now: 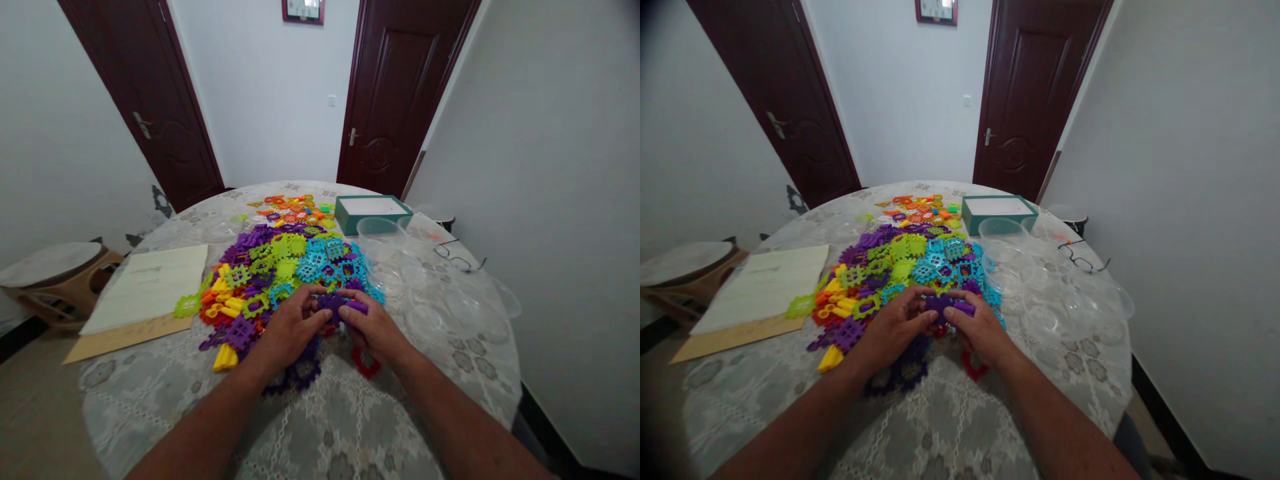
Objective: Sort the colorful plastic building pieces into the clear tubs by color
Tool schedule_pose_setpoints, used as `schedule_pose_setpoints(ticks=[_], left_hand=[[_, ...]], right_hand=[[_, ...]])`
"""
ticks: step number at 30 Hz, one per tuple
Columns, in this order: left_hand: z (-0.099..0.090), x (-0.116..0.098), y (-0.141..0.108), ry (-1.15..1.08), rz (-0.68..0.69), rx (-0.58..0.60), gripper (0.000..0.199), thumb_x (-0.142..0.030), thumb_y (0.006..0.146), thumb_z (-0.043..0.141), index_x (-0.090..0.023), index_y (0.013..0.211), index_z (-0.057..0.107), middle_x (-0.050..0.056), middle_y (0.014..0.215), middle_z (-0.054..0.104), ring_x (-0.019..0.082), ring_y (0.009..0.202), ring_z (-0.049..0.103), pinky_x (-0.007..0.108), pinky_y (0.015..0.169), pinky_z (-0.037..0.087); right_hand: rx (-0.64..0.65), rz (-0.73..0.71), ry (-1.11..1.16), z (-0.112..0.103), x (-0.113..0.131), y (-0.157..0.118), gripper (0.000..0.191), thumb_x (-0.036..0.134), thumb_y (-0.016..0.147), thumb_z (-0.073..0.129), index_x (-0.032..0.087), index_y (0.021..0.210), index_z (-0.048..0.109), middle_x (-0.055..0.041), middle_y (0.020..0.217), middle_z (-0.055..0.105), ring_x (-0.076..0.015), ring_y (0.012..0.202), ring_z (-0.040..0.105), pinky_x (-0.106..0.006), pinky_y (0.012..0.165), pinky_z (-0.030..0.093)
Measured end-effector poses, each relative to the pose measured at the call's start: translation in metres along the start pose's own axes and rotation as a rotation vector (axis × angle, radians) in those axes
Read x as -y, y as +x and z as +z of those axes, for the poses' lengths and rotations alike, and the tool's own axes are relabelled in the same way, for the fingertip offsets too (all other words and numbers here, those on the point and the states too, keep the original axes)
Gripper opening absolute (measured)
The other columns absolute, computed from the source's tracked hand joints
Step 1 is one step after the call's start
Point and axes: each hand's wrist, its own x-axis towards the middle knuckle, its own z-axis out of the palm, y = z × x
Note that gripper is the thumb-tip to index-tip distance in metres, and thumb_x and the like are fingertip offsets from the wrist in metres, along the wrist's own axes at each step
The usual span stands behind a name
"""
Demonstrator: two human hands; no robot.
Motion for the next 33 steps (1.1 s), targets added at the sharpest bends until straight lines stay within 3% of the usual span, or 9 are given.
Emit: schedule_pose_setpoints(ticks=[3, 5, 7, 11, 15, 21, 24, 28, 33], left_hand=[[0.001, 0.002, -0.001, 0.027, 0.019, 0.04, 0.038, -0.036, 0.093, 0.069, -0.023, 0.127, 0.058, 0.001, 0.091, 0.07, 0.019, 0.079, 0.07, 0.034, 0.074, 0.059], [0.002, 0.003, -0.002, 0.03, 0.028, 0.068, 0.038, -0.035, 0.093, 0.069, -0.023, 0.127, 0.058, 0.002, 0.095, 0.071, 0.019, 0.083, 0.072, 0.034, 0.077, 0.059], [0.002, 0.003, -0.002, 0.031, 0.031, 0.079, 0.038, -0.034, 0.093, 0.068, -0.023, 0.128, 0.059, 0.003, 0.098, 0.072, 0.02, 0.087, 0.073, 0.035, 0.08, 0.06], [0.001, 0.002, -0.002, 0.048, 0.043, 0.068, 0.037, -0.035, 0.093, 0.068, -0.023, 0.127, 0.06, 0.003, 0.097, 0.074, 0.021, 0.088, 0.074, 0.036, 0.08, 0.06], [-0.001, 0.001, -0.004, 0.112, 0.055, 0.034, 0.037, -0.035, 0.094, 0.066, -0.023, 0.129, 0.061, 0.003, 0.097, 0.076, 0.021, 0.084, 0.074, 0.035, 0.08, 0.059], [-0.001, -0.005, -0.007, 0.2, 0.118, 0.007, 0.033, -0.038, 0.1, 0.061, -0.026, 0.13, 0.062, 0.002, 0.096, 0.077, 0.02, 0.084, 0.075, 0.034, 0.08, 0.057], [0.0, -0.005, -0.008, 0.303, 0.174, -0.089, 0.032, -0.038, 0.102, 0.058, -0.026, 0.132, 0.061, 0.002, 0.095, 0.078, 0.021, 0.083, 0.075, 0.034, 0.08, 0.057], [0.001, 0.002, -0.011, 0.518, 0.385, -0.235, 0.027, -0.033, 0.103, 0.057, -0.026, 0.129, 0.063, 0.005, 0.102, 0.078, 0.022, 0.092, 0.075, 0.036, 0.086, 0.058], [0.003, 0.006, -0.014, 0.752, 0.617, -0.24, 0.018, -0.024, 0.104, 0.05, -0.026, 0.116, 0.064, 0.005, 0.097, 0.077, 0.021, 0.087, 0.075, 0.033, 0.075, 0.057]], right_hand=[[-0.003, -0.045, -0.082, 0.003, -0.004, -0.001, 0.047, 0.065, 0.086, 0.077, 0.021, 0.096, 0.064, 0.0072, 0.055, 0.05, -0.0084, 0.042, 0.04, -0.02, 0.038, 0.027], [0.025, -0.079, -0.088, 0.004, -0.007, -0.002, 0.048, 0.067, 0.086, 0.075, 0.021, 0.088, 0.06, 0.0044, 0.063, 0.056, -0.0092, 0.049, 0.047, -0.02, 0.042, 0.033], [0.07, -0.061, -0.011, 0.007, -0.008, -0.003, 0.05, 0.069, 0.088, 0.073, 0.022, 0.093, 0.058, 0.0037, 0.068, 0.06, -0.0095, 0.05, 0.051, -0.02, 0.042, 0.036], [0.095, 0.032, 0.205, 0.016, -0.007, -0.003, 0.055, 0.073, 0.084, 0.073, 0.025, 0.102, 0.053, 0.0066, 0.067, 0.06, -0.0073, 0.039, 0.046, -0.018, 0.035, 0.029], [0.074, 0.067, 0.25, 0.02, -0.002, -0.005, 0.058, 0.068, 0.079, 0.076, 0.025, 0.109, 0.052, 0.0084, 0.064, 0.059, -0.0083, 0.037, 0.046, -0.018, 0.034, 0.03], [0.093, 0.014, -0.075, 0.008, 0.024, -0.008, 0.04, 0.055, 0.087, 0.073, 0.021, 0.105, 0.061, 0.0054, 0.065, 0.062, -0.0077, 0.043, 0.046, -0.019, 0.039, 0.032], [0.086, -0.015, -0.253, -0.007, 0.051, -0.004, 0.036, 0.052, 0.091, 0.071, 0.02, 0.106, 0.065, 0.0057, 0.062, 0.059, -0.0095, 0.044, 0.049, -0.021, 0.042, 0.036], [0.035, -0.13, -0.503, -0.033, 0.102, 0.025, 0.033, 0.045, 0.091, 0.073, 0.018, 0.109, 0.069, 0.0032, 0.065, 0.063, -0.0121, 0.05, 0.055, -0.022, 0.046, 0.042], [-0.188, -0.247, -0.599, -0.071, 0.15, 0.115, 0.03, 0.034, 0.086, 0.078, 0.014, 0.106, 0.07, -0.0019, 0.067, 0.067, -0.0141, 0.053, 0.059, -0.024, 0.046, 0.045]])
